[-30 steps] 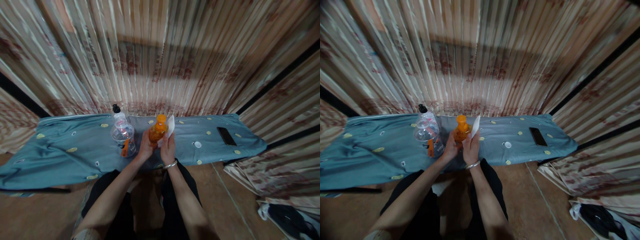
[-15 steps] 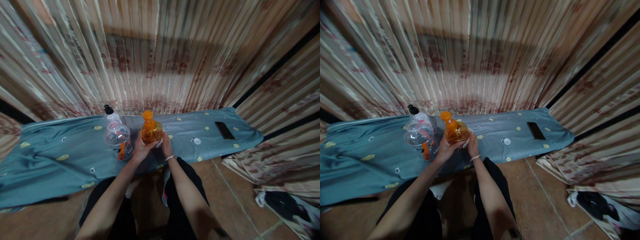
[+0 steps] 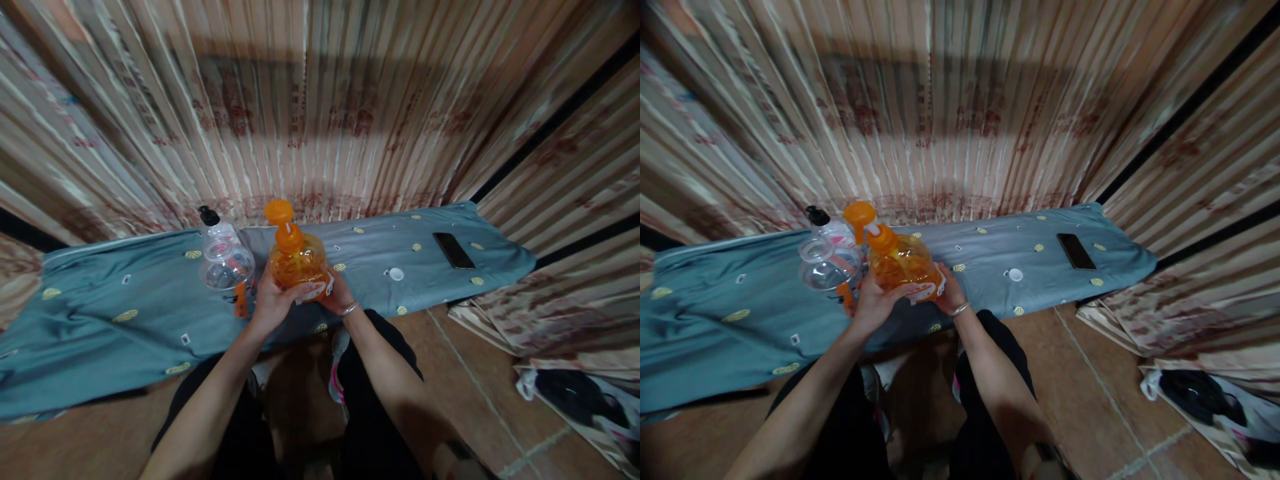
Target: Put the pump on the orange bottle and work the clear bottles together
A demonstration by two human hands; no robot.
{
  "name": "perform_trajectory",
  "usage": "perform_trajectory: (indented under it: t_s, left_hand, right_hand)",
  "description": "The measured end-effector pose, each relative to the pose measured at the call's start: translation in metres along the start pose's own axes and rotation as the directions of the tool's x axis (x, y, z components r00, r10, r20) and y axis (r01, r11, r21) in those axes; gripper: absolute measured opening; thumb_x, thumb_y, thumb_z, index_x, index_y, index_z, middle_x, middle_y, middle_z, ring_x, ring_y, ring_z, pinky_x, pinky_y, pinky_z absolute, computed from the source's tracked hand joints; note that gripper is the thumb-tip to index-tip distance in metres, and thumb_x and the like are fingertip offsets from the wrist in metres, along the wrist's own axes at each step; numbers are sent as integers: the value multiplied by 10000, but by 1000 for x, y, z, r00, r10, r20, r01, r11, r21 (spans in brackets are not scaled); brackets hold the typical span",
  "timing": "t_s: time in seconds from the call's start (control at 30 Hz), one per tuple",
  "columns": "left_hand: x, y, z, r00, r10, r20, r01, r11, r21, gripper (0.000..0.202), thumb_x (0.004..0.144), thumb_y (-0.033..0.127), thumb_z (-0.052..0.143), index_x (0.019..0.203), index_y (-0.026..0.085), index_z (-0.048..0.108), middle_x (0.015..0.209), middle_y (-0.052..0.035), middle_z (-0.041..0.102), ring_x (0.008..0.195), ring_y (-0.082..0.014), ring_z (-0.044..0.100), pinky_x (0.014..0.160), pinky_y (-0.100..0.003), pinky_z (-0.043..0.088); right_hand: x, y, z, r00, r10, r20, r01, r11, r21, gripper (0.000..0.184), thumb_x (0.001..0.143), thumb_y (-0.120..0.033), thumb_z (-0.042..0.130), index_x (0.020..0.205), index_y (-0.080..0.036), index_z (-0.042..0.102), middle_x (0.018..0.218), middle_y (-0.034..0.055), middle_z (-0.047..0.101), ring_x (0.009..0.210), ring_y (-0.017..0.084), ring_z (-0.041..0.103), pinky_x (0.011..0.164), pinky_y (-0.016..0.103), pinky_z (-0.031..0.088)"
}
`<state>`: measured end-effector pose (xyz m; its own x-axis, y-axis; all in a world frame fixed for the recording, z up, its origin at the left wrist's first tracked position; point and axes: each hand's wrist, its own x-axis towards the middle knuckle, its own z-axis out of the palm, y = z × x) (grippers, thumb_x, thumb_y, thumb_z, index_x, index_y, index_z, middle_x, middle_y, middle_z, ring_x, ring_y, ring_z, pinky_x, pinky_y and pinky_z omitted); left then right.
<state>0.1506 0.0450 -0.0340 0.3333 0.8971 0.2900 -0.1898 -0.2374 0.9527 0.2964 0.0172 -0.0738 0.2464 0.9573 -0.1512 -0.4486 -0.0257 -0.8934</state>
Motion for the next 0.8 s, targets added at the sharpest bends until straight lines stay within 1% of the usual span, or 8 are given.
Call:
perform_trajectory:
  t_s: [0.07, 0.13, 0.27, 0.4, 0.53, 0.7, 0.77, 0.8]
  left_hand:
    - [0, 4, 1, 1000, -8, -3, 8, 1000, 15, 656, 600, 360, 893, 1132, 192, 550, 1135, -101, 703, 1050, -293, 697, 966, -496, 547]
    - [1, 5, 1, 1000, -21, -15, 21, 999, 35, 625, 581, 350, 901, 1085, 187, 568, 1077, -88, 708, 1000, -288, 705, 941, -490, 559]
    - [2, 6, 0, 1000, -14, -19, 15, 998, 69, 609, 597, 352, 888, 1095, 182, 583, 1066, -85, 706, 984, -284, 706, 928, -488, 564]
    - [6, 5, -3, 999, 30, -39, -24, 986, 163, 620, 602, 378, 884, 1106, 180, 582, 1062, -90, 707, 970, -291, 707, 904, -487, 573]
    - [14, -1, -7, 991, 104, -87, -83, 973, 217, 601, 634, 399, 865, 1112, 193, 565, 1050, -84, 709, 960, -289, 712, 885, -481, 582]
    - [21, -10, -10, 985, 122, -126, -93, 973, 212, 604, 619, 432, 874, 1076, 205, 551, 1025, -70, 707, 933, -279, 716, 871, -488, 587]
    - [21, -12, -9, 984, 119, -130, -89, 972, 217, 639, 597, 431, 888, 1090, 204, 549, 1035, -72, 710, 946, -284, 717, 881, -492, 584]
    - [21, -13, -8, 985, 113, -128, -84, 974, 211, 661, 588, 429, 894, 1103, 203, 547, 1047, -75, 711, 957, -287, 717, 888, -493, 582]
  right_hand:
    - [-7, 1, -2, 981, 182, 67, -188, 977, 104, 470, 960, -525, 374, 901, -187, 695, 787, 65, 771, 867, 246, 744, 815, 446, 609]
    - [-14, 2, -3, 955, 292, 61, -298, 941, 162, 469, 990, -460, 321, 933, -175, 689, 803, 73, 773, 841, 240, 746, 787, 441, 613]
    - [-25, 2, -3, 909, 413, 63, -417, 897, 147, 489, 1026, -418, 255, 1014, -159, 670, 878, 77, 774, 829, 212, 746, 803, 419, 610]
    - [-30, 3, -5, 885, 461, 69, -464, 884, 51, 464, 1031, -378, 238, 1015, -181, 658, 861, 60, 765, 823, 189, 746, 799, 362, 606]
    - [-34, 9, -10, 951, 303, -55, -308, 928, -211, 309, 966, -369, 423, 880, -194, 662, 773, 44, 739, 748, 202, 719, 699, 323, 581]
    - [-34, 1, -23, 984, 74, -162, -144, 866, -479, 199, 865, -385, 626, 783, -204, 617, 718, 19, 684, 756, 205, 662, 696, 290, 508]
    - [-35, -8, -26, 982, -23, -189, -100, 782, -616, 124, 879, -311, 624, 848, -191, 619, 788, 56, 697, 835, 230, 668, 756, 304, 489]
    - [-36, -11, -26, 977, -108, -183, -74, 635, -769, 124, 917, -293, 578, 923, -176, 621, 820, 80, 705, 848, 243, 678, 770, 318, 485]
